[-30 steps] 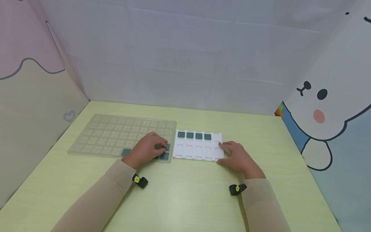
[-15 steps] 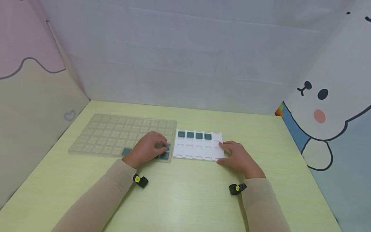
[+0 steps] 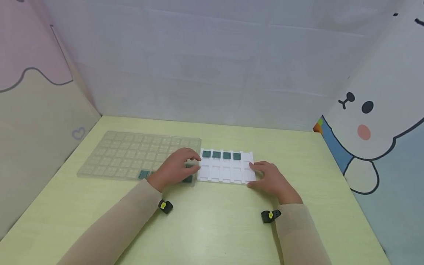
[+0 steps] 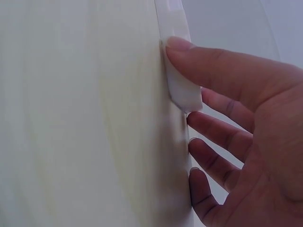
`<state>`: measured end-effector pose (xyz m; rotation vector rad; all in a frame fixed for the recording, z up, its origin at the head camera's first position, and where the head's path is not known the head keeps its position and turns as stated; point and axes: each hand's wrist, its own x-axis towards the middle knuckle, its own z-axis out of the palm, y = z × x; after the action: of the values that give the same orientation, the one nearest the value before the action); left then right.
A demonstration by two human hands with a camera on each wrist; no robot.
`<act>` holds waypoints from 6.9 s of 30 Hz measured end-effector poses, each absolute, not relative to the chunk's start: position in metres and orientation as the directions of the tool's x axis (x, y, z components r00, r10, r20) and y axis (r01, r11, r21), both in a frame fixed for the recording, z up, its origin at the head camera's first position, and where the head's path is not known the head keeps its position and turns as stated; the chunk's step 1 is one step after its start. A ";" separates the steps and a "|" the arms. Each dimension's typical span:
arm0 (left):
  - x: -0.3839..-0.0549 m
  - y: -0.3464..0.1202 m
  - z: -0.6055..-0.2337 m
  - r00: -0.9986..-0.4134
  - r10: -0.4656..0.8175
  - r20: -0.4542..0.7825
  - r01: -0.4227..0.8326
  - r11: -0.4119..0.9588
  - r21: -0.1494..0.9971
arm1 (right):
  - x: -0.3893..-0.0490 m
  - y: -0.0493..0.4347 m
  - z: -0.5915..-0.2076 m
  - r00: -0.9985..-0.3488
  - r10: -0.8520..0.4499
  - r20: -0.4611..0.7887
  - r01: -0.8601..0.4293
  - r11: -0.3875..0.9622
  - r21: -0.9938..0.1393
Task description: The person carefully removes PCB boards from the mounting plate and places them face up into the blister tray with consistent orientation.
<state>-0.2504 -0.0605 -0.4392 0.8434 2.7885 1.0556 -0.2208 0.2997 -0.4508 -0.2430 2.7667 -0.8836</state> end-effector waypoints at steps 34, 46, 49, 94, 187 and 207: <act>-0.302 0.033 -0.427 -0.840 0.542 0.022 0.357 0.522 0.774 | -0.223 0.301 -0.453 -0.959 -0.239 -0.152 -0.118 0.826 -0.551; -0.307 0.058 -0.431 -0.846 0.532 -0.010 0.342 0.558 0.757 | -0.224 0.302 -0.453 -0.959 -0.246 -0.141 -0.129 0.819 -0.559; -0.312 0.062 -0.434 -0.854 0.520 -0.007 0.345 0.576 0.741 | -0.225 0.302 -0.453 -0.960 -0.242 -0.143 -0.124 0.820 -0.558; -0.327 0.088 -0.459 -0.859 0.511 0.006 0.429 0.713 0.555 | -0.222 0.304 -0.455 -0.961 -0.252 -0.117 -0.140 0.803 -0.580; -0.273 0.051 -0.415 -0.807 0.578 0.124 0.561 0.683 0.468 | -0.223 0.306 -0.457 -0.959 -0.267 -0.092 -0.168 0.801 -0.575; -0.266 0.026 -0.415 -0.800 0.574 0.175 0.574 0.647 0.502 | -0.222 0.306 -0.458 -0.960 -0.262 -0.096 -0.155 0.788 -0.596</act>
<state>-0.2662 0.0261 -0.4147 0.9940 2.8509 0.8694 -0.2221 0.3055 -0.4577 -0.3304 2.8036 -0.9120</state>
